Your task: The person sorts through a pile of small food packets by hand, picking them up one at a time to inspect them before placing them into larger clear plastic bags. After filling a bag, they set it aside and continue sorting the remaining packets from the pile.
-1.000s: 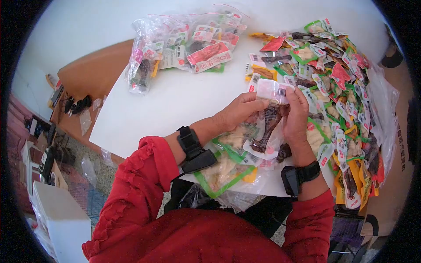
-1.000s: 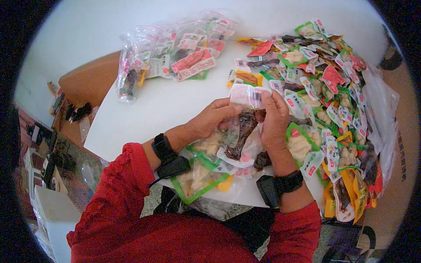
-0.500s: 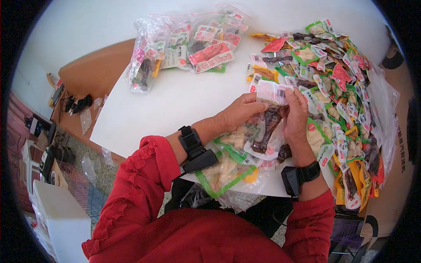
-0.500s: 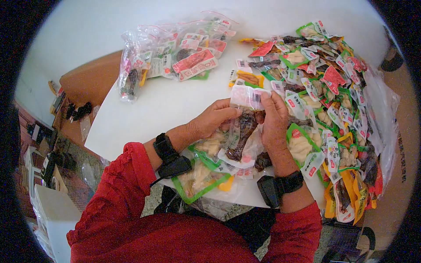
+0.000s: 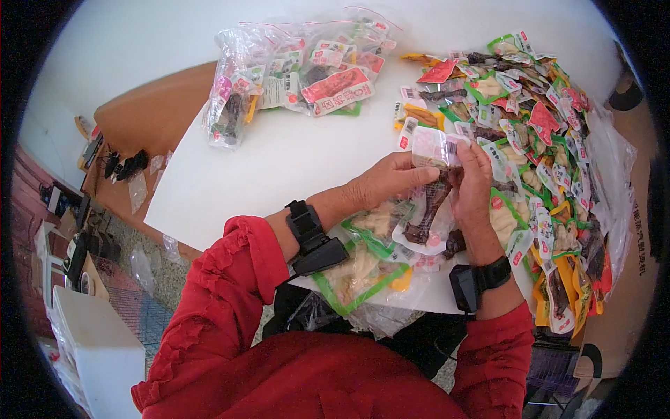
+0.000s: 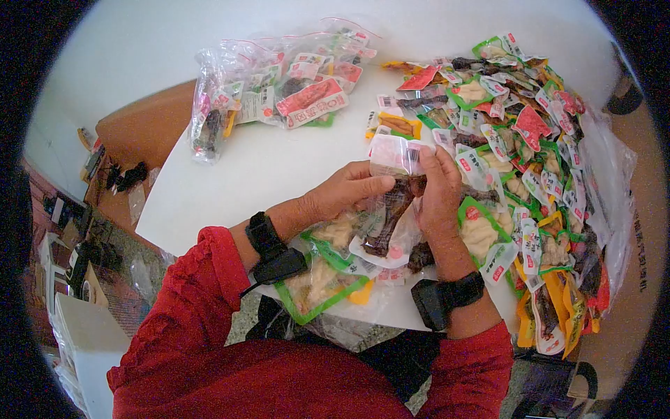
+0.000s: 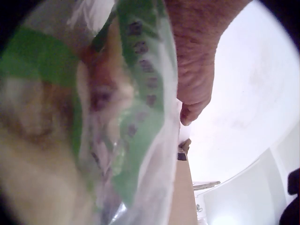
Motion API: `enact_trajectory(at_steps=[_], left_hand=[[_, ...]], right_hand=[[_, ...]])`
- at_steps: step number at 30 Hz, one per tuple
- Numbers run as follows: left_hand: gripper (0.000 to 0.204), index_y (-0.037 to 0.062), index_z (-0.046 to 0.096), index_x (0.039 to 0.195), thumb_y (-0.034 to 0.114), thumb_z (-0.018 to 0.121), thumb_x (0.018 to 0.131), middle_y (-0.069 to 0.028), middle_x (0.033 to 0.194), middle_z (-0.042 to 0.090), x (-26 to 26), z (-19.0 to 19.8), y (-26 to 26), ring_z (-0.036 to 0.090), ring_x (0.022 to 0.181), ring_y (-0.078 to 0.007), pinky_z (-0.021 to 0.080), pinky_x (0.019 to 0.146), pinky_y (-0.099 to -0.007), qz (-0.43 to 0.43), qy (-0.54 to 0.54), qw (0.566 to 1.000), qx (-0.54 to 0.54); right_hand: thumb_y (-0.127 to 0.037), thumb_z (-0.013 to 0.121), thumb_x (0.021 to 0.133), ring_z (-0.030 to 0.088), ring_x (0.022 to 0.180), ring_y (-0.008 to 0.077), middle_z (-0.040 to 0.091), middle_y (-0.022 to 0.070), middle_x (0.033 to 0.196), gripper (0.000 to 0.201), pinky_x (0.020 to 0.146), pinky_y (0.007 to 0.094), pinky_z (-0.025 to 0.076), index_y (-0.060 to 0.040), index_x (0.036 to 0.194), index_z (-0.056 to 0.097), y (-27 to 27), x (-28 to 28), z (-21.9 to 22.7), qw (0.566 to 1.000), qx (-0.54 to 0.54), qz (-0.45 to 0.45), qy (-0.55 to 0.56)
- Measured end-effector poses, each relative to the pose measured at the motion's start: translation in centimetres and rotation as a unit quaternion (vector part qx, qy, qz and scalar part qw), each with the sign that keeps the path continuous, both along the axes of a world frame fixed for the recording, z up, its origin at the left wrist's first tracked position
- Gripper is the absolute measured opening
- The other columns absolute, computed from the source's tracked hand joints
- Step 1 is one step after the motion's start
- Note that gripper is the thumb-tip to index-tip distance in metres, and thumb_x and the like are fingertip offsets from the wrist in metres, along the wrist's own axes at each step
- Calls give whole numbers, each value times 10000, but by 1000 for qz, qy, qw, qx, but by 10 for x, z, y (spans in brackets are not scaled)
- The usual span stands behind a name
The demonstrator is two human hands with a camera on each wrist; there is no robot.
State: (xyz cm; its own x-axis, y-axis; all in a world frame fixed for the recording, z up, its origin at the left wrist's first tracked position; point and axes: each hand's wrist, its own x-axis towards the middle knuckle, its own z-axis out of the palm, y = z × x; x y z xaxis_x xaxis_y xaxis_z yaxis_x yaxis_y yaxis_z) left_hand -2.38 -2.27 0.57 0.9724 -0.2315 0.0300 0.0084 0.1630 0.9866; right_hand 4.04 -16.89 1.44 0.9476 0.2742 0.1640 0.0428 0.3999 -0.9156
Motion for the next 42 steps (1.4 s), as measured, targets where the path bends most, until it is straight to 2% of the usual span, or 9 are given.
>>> enact_trajectory(at_steps=[2,4,7,11,14,16,29,31,42], left_hand=[[272,59,566,988,284,537,838,46,722,502,3,-4,-2,432,601,-33,356,514,-181,-6,-8,1000,15],[320,38,516,1099,228,535,843,19,876,559,6,-8,-2,497,730,-47,428,633,-203,-40,-38,998,1],[307,26,510,1103,175,523,834,3,903,565,4,-7,0,515,773,-62,441,687,-216,-29,-31,999,28],[301,23,509,1102,132,498,822,-4,921,563,1,0,3,510,775,-59,438,674,-212,-39,-27,997,57],[311,22,504,1112,112,478,816,-9,928,562,1,-1,3,509,781,-57,438,676,-212,-49,-24,996,76],[320,20,499,1122,119,476,818,-3,913,563,1,-4,2,507,772,-53,436,668,-208,-35,-34,996,69],[301,20,498,1119,140,471,844,-21,970,556,1,-5,0,518,838,-82,438,744,-243,-35,-57,997,47],[296,13,492,1116,133,462,847,-34,999,550,3,-9,-1,515,886,-99,426,797,-264,-11,-130,990,61],[309,3,486,1123,97,442,832,-50,1031,552,5,-11,1,521,917,-118,417,832,-281,6,-99,991,85]], right_hand=[[-217,538,828,417,494,23,516,-50,661,132,404,168,315,-87,822,562,2,1,-1,1000,1,2,-6],[-222,540,827,424,497,27,519,-46,664,146,409,174,322,-78,834,561,7,1,-1,999,41,-30,-1],[-227,541,826,434,505,33,525,-39,674,154,413,174,327,-75,847,561,7,0,-1,999,41,-26,17],[-226,547,822,440,515,38,532,-36,687,159,412,177,326,-72,860,562,0,8,-8,1000,19,-4,22],[-179,514,850,523,615,42,578,-12,786,156,504,176,408,-49,933,543,-1,8,-8,999,18,34,27],[-234,571,807,441,541,40,534,-31,714,221,432,181,327,-60,938,539,3,5,-7,999,14,-18,46],[-235,566,814,444,530,30,536,-45,698,159,421,170,327,-94,886,552,4,5,-7,998,41,9,39],[-242,550,823,437,507,30,531,-48,677,145,412,166,319,-100,851,556,3,2,-3,999,31,17,20],[-227,515,852,466,585,11,559,-60,745,167,456,152,320,-83,909,577,0,3,-5,999,16,31,23]])
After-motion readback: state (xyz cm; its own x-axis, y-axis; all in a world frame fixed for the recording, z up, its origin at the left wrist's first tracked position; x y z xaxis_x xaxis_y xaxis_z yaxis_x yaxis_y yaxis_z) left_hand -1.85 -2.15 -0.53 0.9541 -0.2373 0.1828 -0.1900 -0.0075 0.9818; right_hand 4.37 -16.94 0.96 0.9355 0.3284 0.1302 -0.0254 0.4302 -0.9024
